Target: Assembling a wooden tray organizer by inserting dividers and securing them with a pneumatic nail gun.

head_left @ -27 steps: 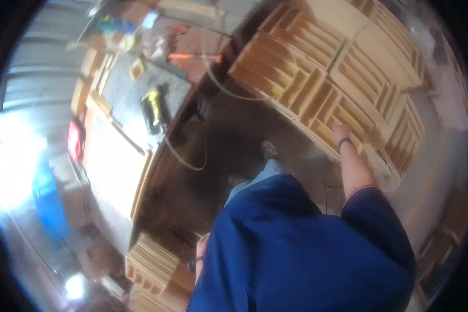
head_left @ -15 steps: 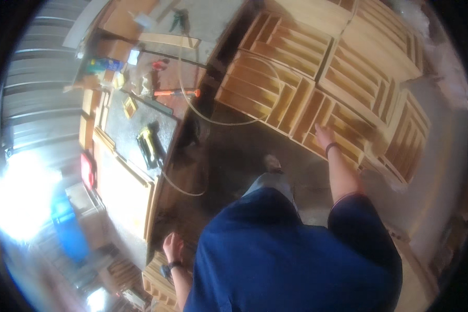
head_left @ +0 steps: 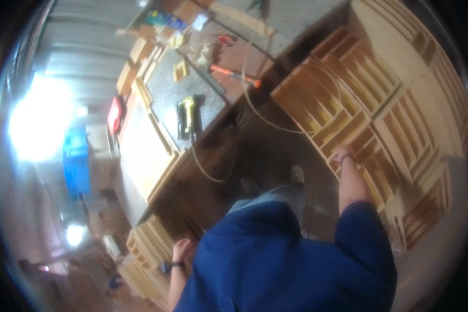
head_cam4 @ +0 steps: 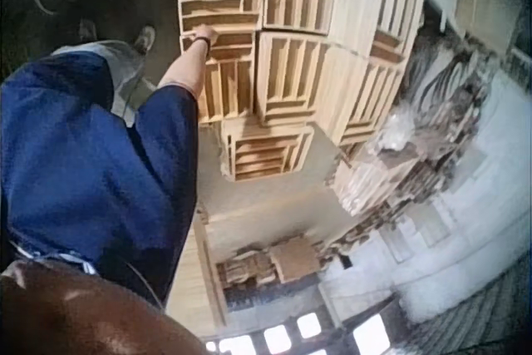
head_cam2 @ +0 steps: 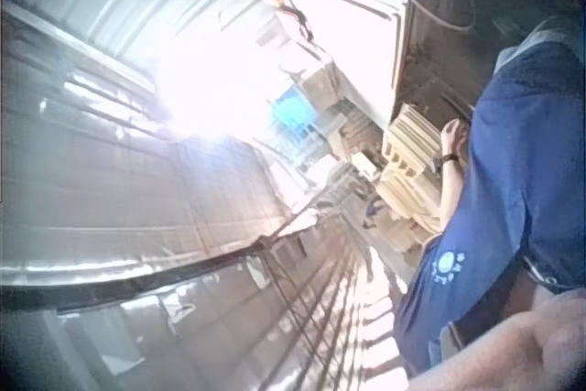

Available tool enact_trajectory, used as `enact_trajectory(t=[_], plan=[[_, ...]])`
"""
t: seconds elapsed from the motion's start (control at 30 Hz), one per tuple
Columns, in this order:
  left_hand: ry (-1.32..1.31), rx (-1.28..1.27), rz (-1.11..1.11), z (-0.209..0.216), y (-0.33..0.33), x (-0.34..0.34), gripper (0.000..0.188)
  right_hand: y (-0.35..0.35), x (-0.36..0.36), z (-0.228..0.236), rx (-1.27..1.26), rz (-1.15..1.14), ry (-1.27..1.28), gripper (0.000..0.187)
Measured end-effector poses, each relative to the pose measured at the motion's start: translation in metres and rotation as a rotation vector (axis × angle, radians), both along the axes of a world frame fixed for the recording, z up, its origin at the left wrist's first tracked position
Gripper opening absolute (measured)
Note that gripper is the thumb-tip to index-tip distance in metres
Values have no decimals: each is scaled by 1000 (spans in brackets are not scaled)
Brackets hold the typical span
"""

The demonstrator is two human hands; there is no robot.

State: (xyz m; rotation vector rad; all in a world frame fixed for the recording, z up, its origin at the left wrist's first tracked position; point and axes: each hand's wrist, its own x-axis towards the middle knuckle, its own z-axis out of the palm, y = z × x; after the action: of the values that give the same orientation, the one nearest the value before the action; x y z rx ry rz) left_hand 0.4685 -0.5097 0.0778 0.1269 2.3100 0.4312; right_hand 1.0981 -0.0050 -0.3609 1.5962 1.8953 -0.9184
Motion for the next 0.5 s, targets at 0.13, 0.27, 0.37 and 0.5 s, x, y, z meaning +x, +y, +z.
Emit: enact_trajectory(t=[0.13,0.27,0.37,0.5], plan=[[-82,-37,-42,-23,1,-3,44,8,56,-54,197,-289,160,45],[-135,14,63,-34,-15,-14,44,-58,89,-56,278,-561,270,46],[-82,62,132,-28,4,-21,38,-101,60,-31,246,-541,232,52],[-59,155,-48,-38,42,-69,34,-198,24,46,200,-483,68,59]])
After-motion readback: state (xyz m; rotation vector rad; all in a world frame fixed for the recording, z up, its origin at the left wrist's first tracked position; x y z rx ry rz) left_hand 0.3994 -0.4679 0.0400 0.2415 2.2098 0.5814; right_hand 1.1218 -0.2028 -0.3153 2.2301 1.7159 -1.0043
